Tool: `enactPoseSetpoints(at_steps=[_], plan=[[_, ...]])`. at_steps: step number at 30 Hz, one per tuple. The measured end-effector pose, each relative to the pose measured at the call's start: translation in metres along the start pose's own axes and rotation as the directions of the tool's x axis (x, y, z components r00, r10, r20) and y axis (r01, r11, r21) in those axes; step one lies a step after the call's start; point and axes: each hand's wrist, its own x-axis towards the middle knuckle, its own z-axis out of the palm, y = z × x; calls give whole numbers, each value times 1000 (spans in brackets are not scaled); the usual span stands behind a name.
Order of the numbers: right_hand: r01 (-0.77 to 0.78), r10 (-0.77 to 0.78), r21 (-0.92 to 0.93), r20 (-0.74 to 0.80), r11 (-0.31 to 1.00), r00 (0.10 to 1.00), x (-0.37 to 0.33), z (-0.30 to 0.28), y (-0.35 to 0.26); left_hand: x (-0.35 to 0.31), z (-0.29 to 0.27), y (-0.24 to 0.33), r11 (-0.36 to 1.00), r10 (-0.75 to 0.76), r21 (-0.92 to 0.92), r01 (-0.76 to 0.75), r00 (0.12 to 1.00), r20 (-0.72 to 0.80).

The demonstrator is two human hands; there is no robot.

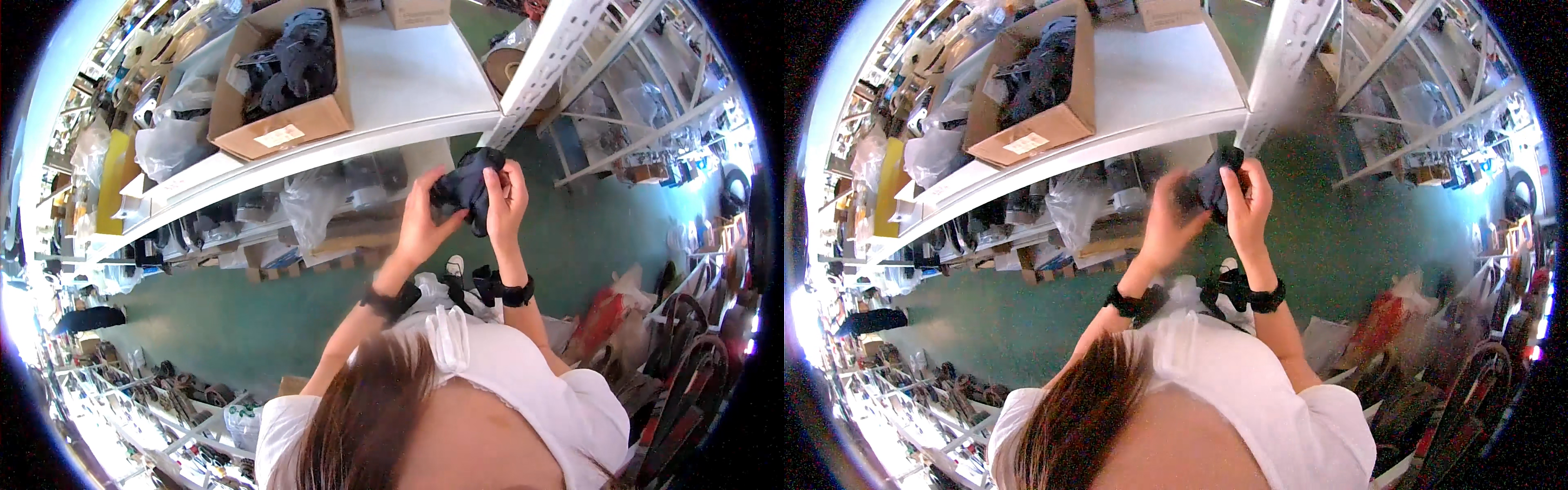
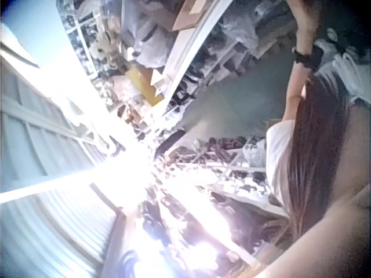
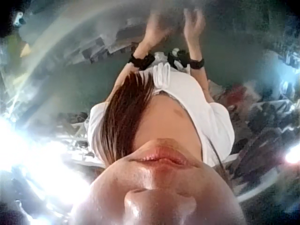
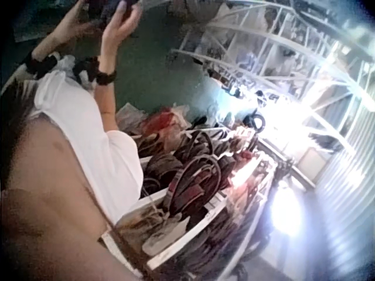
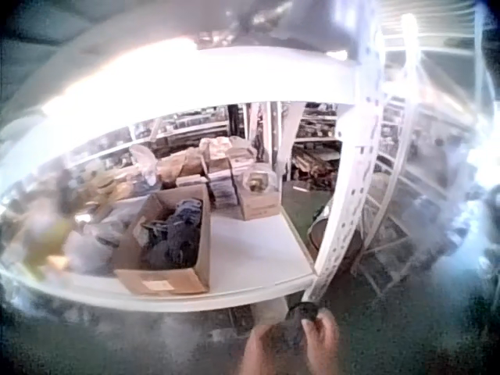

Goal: The person wipes a metal mechanical component, a black plastic part, and a metal shelf with a cloth.

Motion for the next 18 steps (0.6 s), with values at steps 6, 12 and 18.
enactPoseSetpoints(at_steps=[6, 12, 18], plan=[[-122, 90, 205, 159, 971, 983, 9, -13, -19, 1, 10, -1, 986, 32, 162, -44, 997, 74], [-48, 15, 191, 171, 980, 985, 13, -17, -8, 2, 14, 0, 966, -256, 84, 244, 947, 194], [290, -295, -325, 34, 900, 955, 29, -18, 2, 7, 26, 7, 900, -280, -227, 372, 893, 353]])
